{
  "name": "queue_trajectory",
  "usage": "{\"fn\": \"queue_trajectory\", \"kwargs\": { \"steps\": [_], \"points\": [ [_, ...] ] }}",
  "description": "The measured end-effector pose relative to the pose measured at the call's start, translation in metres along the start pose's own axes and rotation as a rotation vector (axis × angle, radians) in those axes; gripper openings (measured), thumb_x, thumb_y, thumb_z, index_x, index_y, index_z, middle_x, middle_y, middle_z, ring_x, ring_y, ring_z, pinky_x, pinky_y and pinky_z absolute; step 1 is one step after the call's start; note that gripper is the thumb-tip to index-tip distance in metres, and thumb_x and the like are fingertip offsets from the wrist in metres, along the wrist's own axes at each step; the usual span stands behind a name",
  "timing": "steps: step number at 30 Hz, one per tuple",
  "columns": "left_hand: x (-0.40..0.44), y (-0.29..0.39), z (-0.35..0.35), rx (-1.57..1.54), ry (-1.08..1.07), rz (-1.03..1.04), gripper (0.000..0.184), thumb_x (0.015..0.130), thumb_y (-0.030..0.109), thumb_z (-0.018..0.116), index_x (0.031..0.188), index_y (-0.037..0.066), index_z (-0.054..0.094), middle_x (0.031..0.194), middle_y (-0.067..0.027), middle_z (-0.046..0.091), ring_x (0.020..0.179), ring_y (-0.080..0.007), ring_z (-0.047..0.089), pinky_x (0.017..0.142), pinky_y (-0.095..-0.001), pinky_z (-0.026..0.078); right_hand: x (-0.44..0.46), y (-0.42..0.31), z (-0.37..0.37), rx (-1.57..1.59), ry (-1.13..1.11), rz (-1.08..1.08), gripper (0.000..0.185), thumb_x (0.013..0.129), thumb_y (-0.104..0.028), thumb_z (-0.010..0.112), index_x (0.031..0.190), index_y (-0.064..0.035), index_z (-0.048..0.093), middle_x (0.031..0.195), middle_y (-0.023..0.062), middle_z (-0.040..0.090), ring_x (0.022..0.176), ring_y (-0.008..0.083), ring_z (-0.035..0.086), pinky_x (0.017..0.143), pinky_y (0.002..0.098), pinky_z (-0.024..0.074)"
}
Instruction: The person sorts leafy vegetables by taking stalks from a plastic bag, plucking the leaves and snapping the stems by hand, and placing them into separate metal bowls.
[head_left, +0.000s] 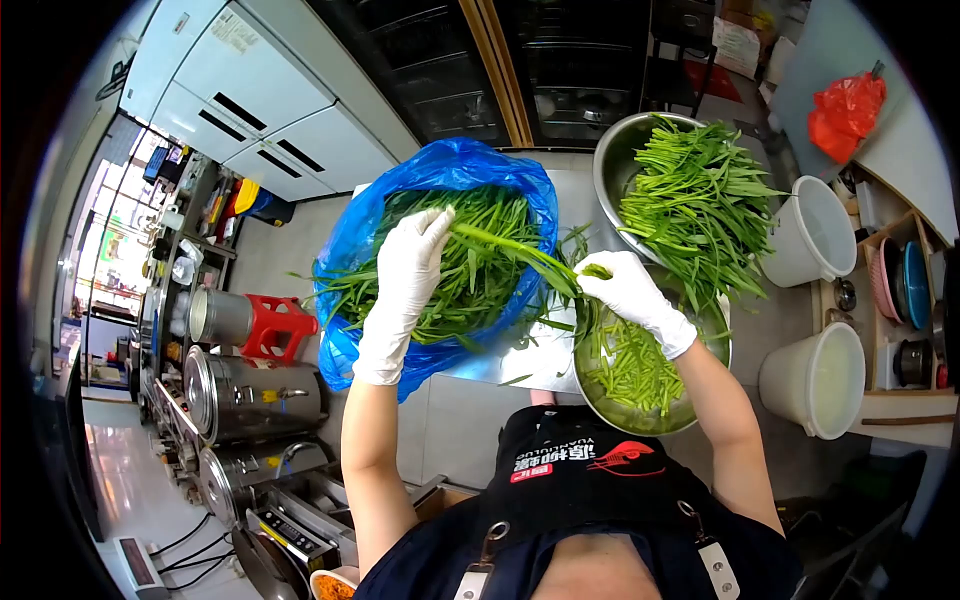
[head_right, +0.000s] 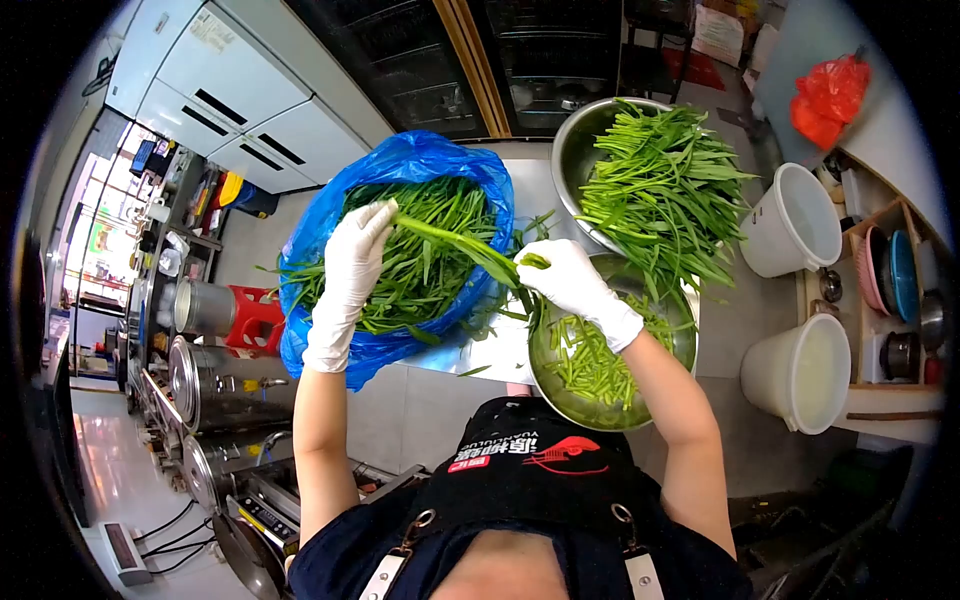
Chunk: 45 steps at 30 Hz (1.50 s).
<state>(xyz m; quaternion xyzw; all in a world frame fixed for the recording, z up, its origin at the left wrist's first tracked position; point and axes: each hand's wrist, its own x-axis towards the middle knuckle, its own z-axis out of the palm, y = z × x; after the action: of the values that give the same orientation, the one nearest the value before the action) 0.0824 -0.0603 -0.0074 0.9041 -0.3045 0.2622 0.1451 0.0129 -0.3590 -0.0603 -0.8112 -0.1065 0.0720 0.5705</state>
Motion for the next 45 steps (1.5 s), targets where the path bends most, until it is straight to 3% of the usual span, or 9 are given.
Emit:
{"fn": "queue_trajectory", "kwargs": {
  "steps": [5,12,20,27,31,33,38,42,45],
  "points": [
    [-0.01,-0.005,0.01,-0.117,-0.039,-0.112,0.016,0.079,0.01,0.071,0.095,0.009,0.07,0.087,-0.007,0.064,0.083,-0.0261,0.062,0.07,-0.0341,0.05,0.0,0.013,-0.006,0.109,-0.014,0.054,0.021,0.085,-0.015,0.062,0.093,0.0037,0.067,0.075,0.0026,0.063,0.07,0.0093,0.055,0.068,0.0253,0.0455],
    [0.003,0.005,0.001,-0.1,-0.001,-0.092,0.013,0.077,0.008,0.072,0.089,0.007,0.068,0.082,-0.0067,0.061,0.08,-0.0259,0.061,0.066,-0.0339,0.05,-0.003,0.007,-0.015,0.31,-0.138,0.315,0.018,0.085,-0.02,0.065,0.085,-0.0026,0.07,0.068,-0.0012,0.06,0.058,0.0046,0.049,0.052,0.0216,0.0367],
    [-0.004,0.03,-0.007,-0.047,-0.073,0.124,0.018,0.071,0.003,0.07,0.087,0.01,0.065,0.081,-0.005,0.061,0.077,-0.0254,0.06,0.063,-0.0361,0.048,0.005,0.05,-0.004,0.75,0.207,0.52,0.014,0.084,-0.02,0.066,0.078,-0.0089,0.06,0.062,-0.005,0.048,0.048,0.0066,0.038,0.046,0.0208,0.0325],
    [-0.007,0.013,-0.023,-0.003,0.006,0.08,0.02,0.07,0.0,0.07,0.087,0.009,0.065,0.081,-0.0052,0.059,0.076,-0.0264,0.059,0.064,-0.0362,0.048,0.011,0.064,-0.021,0.722,0.382,0.468,0.008,0.082,-0.016,0.067,0.081,-0.0079,0.066,0.068,-0.0044,0.055,0.052,0.0051,0.042,0.046,0.0207,0.0337],
    [-0.006,0.015,-0.024,0.011,-0.059,0.114,0.017,0.071,0.001,0.068,0.086,0.009,0.065,0.079,-0.0048,0.058,0.075,-0.0257,0.057,0.064,-0.036,0.047,0.012,0.02,-0.016,0.344,0.248,0.18,0.019,0.09,-0.022,0.061,0.089,-0.0048,0.068,0.074,0.0003,0.062,0.057,0.0055,0.048,0.05,0.021,0.0376],
    [-0.002,0.023,-0.02,0.018,-0.082,0.128,0.017,0.071,0.003,0.067,0.086,0.01,0.065,0.079,-0.0045,0.058,0.075,-0.0254,0.057,0.064,-0.036,0.047,0.017,0.003,0.0,-0.076,0.194,-0.053,0.021,0.088,-0.022,0.064,0.098,-0.004,0.068,0.082,0.0069,0.067,0.075,0.0183,0.064,0.071,0.0301,0.0491],
    [0.002,0.035,-0.011,-0.027,-0.044,0.145,0.013,0.072,0.006,0.07,0.083,0.01,0.064,0.078,-0.0045,0.057,0.074,-0.025,0.057,0.062,-0.0362,0.046,0.017,-0.012,0.032,-0.462,0.228,-0.299,0.015,0.079,-0.018,0.069,0.092,-0.0116,0.07,0.084,0.006,0.063,0.075,0.0273,0.064,0.065,0.036,0.0497],
    [-0.003,0.04,-0.01,-0.01,-0.05,0.127,0.013,0.073,0.008,0.072,0.083,0.01,0.064,0.078,-0.0045,0.057,0.074,-0.0249,0.057,0.062,-0.0357,0.046,0.018,-0.006,0.035,-0.375,0.317,-0.326,0.01,0.078,-0.015,0.069,0.085,-0.008,0.07,0.079,0.0053,0.062,0.071,0.0249,0.065,0.063,0.0331,0.0497],
    [-0.012,0.045,-0.005,-0.075,-0.063,0.133,0.017,0.072,0.004,0.073,0.087,0.008,0.065,0.077,-0.0057,0.06,0.073,-0.0262,0.06,0.06,-0.0357,0.048,0.024,0.01,0.029,0.069,0.256,-0.026,0.015,0.079,-0.018,0.069,0.087,-0.0058,0.071,0.078,0.0049,0.067,0.068,0.0166,0.062,0.062,0.0304,0.0482]
  ]
}}
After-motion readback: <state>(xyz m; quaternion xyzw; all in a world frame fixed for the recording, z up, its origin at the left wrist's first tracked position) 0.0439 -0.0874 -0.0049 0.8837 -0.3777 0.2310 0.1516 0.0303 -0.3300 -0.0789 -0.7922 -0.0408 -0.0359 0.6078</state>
